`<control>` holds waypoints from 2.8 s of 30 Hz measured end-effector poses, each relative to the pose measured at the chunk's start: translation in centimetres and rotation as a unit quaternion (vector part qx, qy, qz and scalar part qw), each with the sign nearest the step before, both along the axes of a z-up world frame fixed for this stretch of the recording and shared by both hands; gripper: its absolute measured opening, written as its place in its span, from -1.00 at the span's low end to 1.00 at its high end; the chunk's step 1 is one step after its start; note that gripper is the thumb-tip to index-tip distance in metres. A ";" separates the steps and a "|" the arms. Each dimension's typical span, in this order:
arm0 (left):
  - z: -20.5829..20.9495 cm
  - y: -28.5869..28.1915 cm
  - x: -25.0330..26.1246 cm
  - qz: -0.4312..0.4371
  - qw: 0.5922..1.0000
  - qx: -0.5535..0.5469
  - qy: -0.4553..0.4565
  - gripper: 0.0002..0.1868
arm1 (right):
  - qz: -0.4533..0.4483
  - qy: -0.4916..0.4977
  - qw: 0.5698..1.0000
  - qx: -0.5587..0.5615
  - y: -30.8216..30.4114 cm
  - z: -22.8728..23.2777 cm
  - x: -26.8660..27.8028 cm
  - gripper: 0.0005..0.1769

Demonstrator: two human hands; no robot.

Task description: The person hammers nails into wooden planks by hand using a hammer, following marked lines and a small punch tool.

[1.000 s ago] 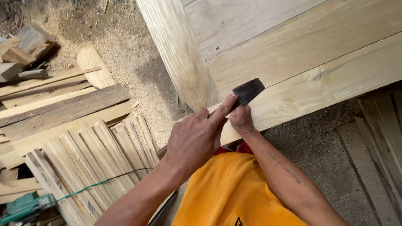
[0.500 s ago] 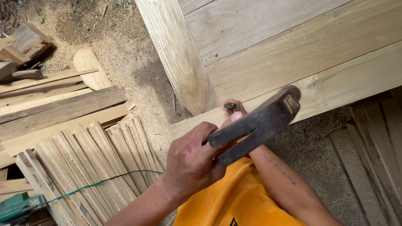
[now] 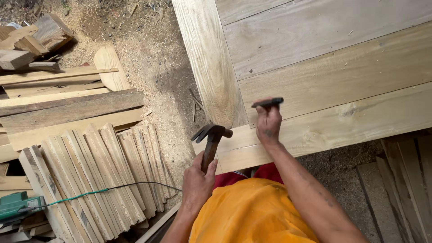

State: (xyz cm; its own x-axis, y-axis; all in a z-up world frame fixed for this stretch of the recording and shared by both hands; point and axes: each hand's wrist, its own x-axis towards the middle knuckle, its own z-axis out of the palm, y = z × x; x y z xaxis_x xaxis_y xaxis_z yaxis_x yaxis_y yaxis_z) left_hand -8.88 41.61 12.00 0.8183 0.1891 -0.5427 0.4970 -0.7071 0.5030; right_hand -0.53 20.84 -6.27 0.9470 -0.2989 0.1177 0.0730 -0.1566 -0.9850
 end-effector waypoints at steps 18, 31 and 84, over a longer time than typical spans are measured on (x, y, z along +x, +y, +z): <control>10.5 -2.9 10.7 -0.121 0.958 -0.049 -0.257 -0.33 | 0.053 -0.050 0.989 -0.128 2.1 0.3 9.6 -0.87; 5.6 -5.2 14.7 -0.360 0.892 0.152 -0.226 -0.29 | 0.072 0.093 0.992 0.036 2.7 -0.5 8.5 -0.65; 10.0 -4.9 17.1 -0.282 0.835 -0.110 -0.459 -0.77 | 0.150 0.010 0.987 0.051 0.3 -0.1 10.3 -0.80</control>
